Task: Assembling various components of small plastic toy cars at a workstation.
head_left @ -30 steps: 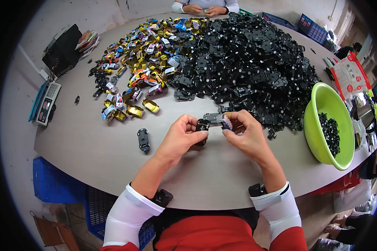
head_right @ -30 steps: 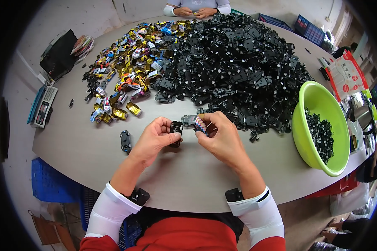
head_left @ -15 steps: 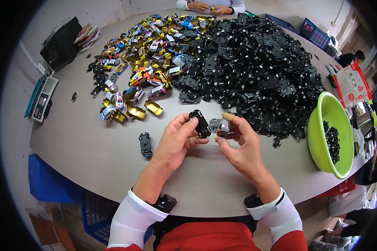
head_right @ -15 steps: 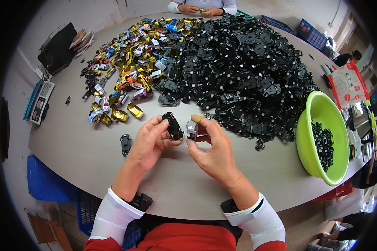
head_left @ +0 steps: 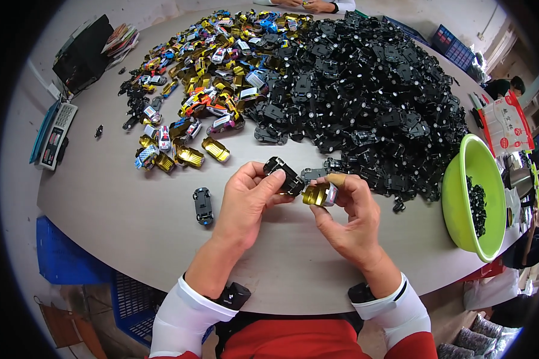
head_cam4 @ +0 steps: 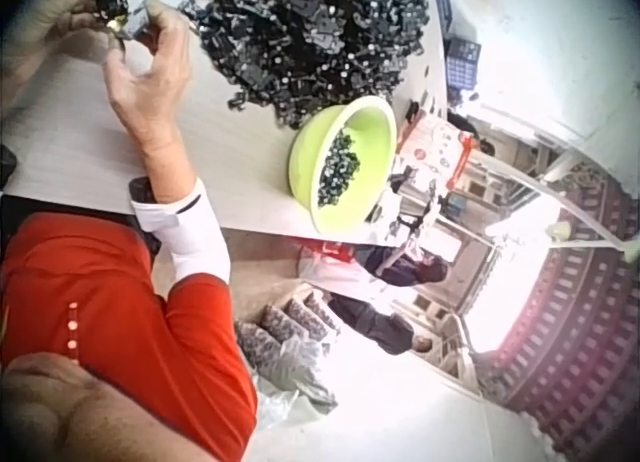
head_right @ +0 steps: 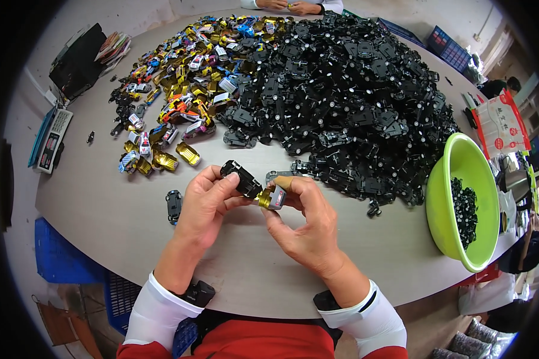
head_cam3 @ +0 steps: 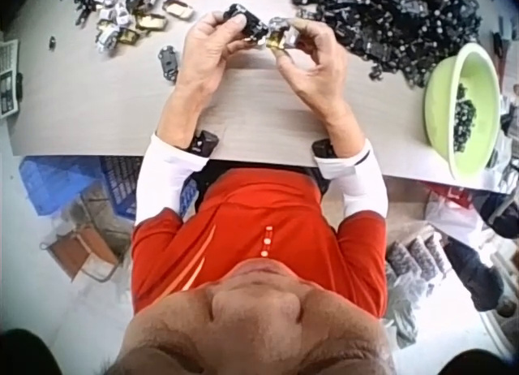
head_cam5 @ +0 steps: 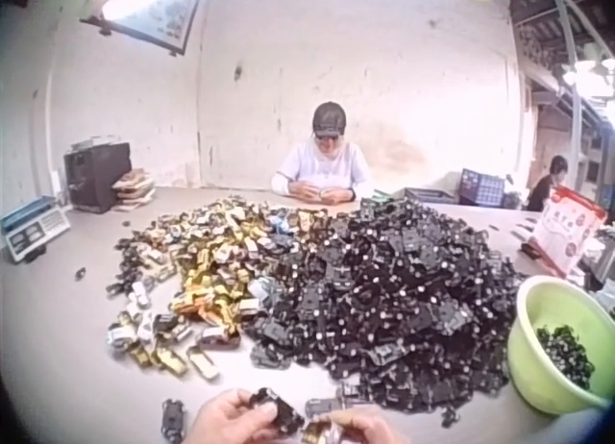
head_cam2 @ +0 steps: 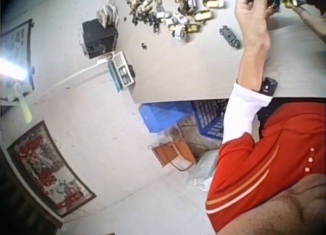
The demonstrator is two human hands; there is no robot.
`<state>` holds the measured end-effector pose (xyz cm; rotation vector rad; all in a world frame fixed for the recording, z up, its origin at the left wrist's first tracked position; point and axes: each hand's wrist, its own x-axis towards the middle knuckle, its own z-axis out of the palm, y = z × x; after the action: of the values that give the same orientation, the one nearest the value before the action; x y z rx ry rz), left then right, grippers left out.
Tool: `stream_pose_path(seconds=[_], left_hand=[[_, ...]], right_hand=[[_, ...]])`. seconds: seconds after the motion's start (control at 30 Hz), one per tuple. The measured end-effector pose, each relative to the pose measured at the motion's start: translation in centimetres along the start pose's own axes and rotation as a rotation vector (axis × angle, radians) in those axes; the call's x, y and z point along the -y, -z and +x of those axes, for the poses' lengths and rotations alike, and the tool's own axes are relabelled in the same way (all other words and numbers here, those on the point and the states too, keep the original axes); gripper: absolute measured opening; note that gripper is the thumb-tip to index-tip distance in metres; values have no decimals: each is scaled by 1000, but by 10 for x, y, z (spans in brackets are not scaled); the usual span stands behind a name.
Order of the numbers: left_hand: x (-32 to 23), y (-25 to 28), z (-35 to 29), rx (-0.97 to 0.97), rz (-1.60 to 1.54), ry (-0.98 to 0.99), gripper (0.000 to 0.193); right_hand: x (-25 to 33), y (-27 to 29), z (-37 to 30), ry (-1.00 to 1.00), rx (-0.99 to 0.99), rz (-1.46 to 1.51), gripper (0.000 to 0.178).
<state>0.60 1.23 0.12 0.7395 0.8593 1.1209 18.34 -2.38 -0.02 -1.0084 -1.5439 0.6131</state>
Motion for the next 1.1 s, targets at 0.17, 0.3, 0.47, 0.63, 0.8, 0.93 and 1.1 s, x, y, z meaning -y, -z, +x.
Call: stream_pose_path(seconds=[0.17,0.3,0.47,0.63,0.8,0.93,1.1], left_hand=[[1,-1,-2,18,7,-8,15],[1,-2,-3,19,8,-40,15],[2,-2,-2,27,11,-56,17],[4,-5,-5,6,87,-138,17],[9,-10,-9,-6,240,-227,16],[10,-15,-13,10,328,-294,14],[10,-14,-12,102,293,-200,15]], right_hand=[[0,-1,0,-8,-6,-8,40],[-1,-1,0,4,-1,-23,40],[-1,-1,0,3,-5,-28,40],[0,0,-2,144,61,-178,44],[-2,-4,-4,233,63,-314,44],[-5,-8,-6,88,-4,-137,43],[1,-11,-5,-64,-78,-87,48]])
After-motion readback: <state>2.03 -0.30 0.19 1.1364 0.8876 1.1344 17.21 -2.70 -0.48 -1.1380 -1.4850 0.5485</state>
